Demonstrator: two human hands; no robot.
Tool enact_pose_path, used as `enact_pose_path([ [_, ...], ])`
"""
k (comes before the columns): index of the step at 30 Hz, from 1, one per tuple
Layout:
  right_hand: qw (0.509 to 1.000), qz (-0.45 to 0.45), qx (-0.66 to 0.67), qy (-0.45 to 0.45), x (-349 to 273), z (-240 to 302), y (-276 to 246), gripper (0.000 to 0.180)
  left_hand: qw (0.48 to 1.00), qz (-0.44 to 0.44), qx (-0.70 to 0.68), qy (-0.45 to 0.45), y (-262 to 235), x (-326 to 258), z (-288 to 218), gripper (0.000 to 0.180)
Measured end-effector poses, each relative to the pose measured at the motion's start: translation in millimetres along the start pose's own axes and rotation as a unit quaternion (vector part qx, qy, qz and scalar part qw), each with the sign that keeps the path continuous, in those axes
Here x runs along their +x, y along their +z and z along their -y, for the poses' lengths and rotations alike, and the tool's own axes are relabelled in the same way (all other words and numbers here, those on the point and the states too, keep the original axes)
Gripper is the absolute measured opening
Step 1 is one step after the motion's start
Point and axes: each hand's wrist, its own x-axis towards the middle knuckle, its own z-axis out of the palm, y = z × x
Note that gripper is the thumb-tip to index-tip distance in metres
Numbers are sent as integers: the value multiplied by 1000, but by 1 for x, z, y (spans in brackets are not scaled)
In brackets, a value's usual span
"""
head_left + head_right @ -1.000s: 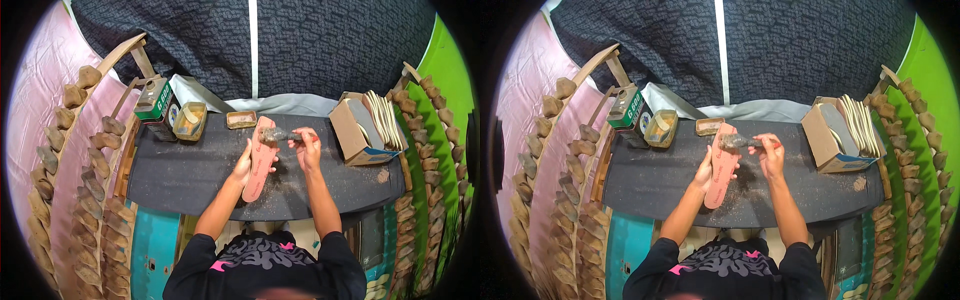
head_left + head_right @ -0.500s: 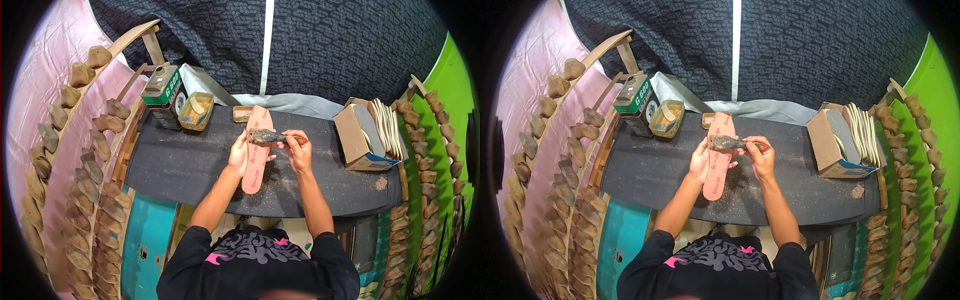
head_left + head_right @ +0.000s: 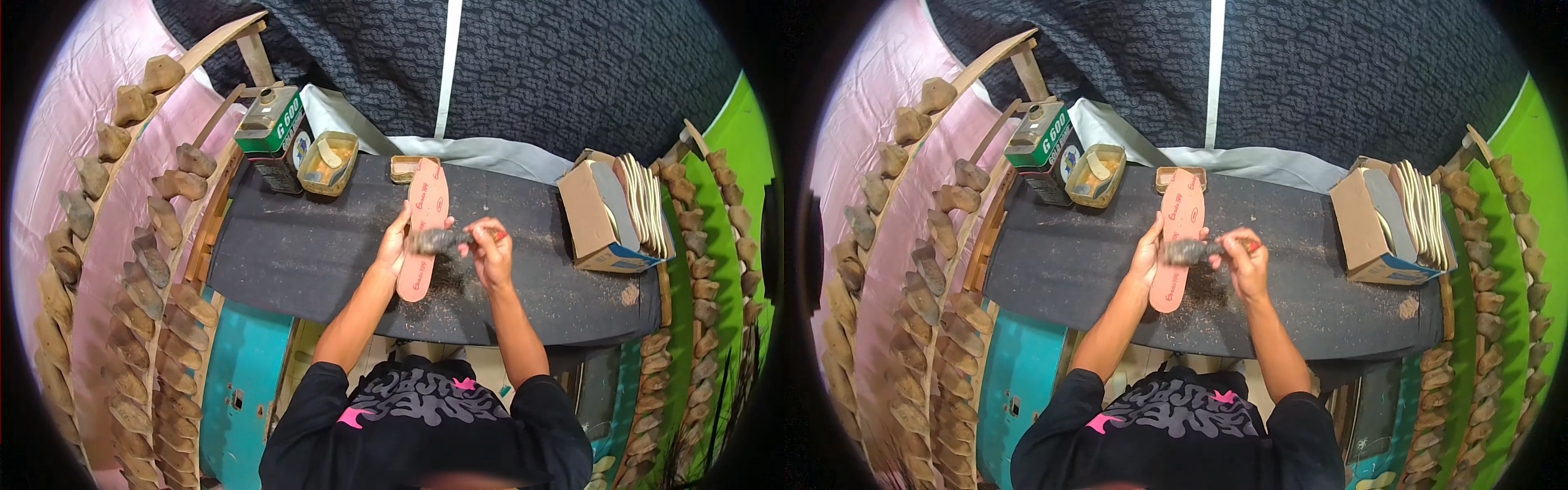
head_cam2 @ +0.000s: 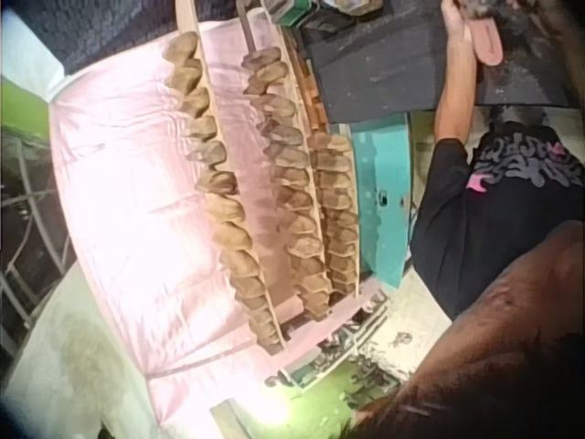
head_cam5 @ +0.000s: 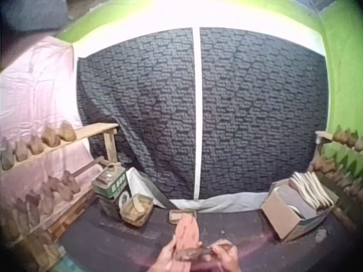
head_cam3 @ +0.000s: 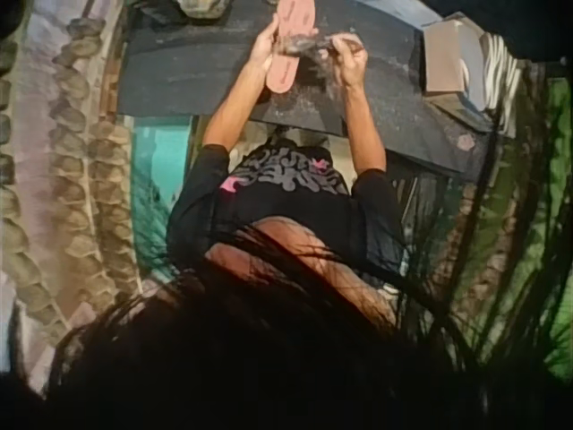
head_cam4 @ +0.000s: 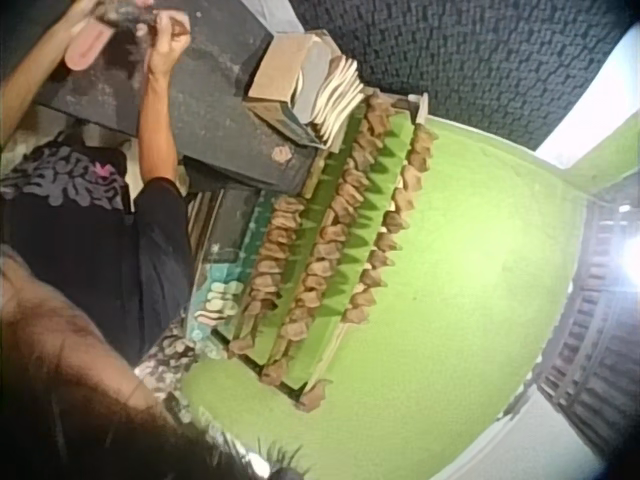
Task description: Applying adhesive to shoe insoles using a brush in a manufacturing setting.
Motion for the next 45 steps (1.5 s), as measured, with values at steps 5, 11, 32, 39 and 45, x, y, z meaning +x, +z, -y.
enact_pose_path([
  [5,994,-94,31,-53,15,5,-11,8,996,77,-33,-21,19,-2,7,47],
  [11,998,-47,25,17,-22,-1,-9,7,999,21,-44,-19,20,2,0,49],
  [32,1000,9,1,-15,1,-1,2,8,999,-6,32,-7,10,5,-9,52],
  [39,994,100,-24,32,-13,0,6,9,997,-17,68,30,12,7,-14,57],
  [45,999,-7,-1,-46,1,13,-2,9,995,0,92,41,11,8,-10,56],
])
